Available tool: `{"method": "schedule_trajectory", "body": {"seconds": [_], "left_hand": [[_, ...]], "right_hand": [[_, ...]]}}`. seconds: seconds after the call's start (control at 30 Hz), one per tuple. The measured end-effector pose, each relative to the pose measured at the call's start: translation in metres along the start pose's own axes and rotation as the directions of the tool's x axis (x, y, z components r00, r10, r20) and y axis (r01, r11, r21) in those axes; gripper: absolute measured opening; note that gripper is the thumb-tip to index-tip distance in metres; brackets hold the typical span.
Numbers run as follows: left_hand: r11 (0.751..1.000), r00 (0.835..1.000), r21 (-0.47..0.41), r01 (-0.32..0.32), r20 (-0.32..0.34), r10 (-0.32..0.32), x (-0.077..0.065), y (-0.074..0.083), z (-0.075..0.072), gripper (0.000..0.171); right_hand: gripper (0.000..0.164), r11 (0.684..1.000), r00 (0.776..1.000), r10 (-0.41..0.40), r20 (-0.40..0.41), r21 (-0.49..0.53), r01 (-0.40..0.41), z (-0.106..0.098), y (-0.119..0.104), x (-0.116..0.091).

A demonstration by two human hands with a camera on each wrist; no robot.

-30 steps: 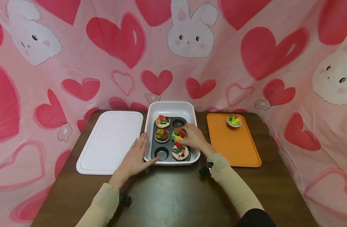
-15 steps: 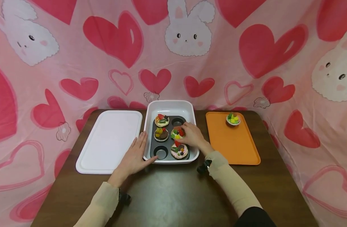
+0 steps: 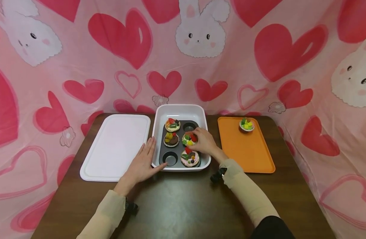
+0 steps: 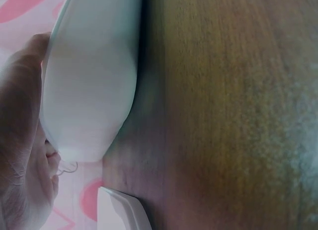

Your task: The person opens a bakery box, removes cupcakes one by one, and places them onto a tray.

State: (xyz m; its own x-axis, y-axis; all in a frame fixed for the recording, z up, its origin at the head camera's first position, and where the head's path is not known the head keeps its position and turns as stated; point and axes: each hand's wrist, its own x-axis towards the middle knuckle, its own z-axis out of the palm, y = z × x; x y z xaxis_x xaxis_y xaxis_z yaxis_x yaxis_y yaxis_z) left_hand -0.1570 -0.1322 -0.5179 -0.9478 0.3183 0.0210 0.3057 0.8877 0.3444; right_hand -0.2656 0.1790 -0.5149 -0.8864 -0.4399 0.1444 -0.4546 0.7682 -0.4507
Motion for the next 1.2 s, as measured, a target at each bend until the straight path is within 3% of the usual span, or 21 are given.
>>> {"method": "schedule_trajectory", "body": {"seconds": [0.27, 0.5, 0.73, 1.03, 1.2], "left_hand": [[1.000, 1.000, 0.003, -0.010, -0.017, 0.010, -0.001, 0.000, -0.002, 0.118], [1.000, 1.000, -0.004, -0.020, -0.023, 0.020, 0.000, -0.001, -0.002, 0.118], [1.000, 1.000, -0.007, -0.011, -0.012, 0.011, -0.001, -0.003, 0.000, 0.118], [1.000, 1.000, 0.001, -0.008, -0.009, 0.008, -0.001, -0.003, 0.002, 0.118], [1.000, 1.000, 0.000, -0.008, -0.017, 0.008, -0.001, -0.002, 0.001, 0.118]], "right_hand": [[0.068, 0.995, 1.000, 0.011, 0.025, 0.099, -0.014, -0.003, 0.002, 0.002], [0.069, 0.942, 0.999, 0.034, 0.016, 0.332, -0.038, -0.013, 0.005, 0.006], [0.064, 0.939, 1.000, -0.001, 0.030, 0.344, -0.009, -0.019, 0.003, 0.004], [0.056, 0.934, 0.999, 0.013, 0.037, 0.356, -0.025, -0.033, 0.001, -0.003], [0.060, 0.903, 1.000, -0.025, 0.016, 0.430, 0.016, -0.037, 0.002, -0.002]]}}
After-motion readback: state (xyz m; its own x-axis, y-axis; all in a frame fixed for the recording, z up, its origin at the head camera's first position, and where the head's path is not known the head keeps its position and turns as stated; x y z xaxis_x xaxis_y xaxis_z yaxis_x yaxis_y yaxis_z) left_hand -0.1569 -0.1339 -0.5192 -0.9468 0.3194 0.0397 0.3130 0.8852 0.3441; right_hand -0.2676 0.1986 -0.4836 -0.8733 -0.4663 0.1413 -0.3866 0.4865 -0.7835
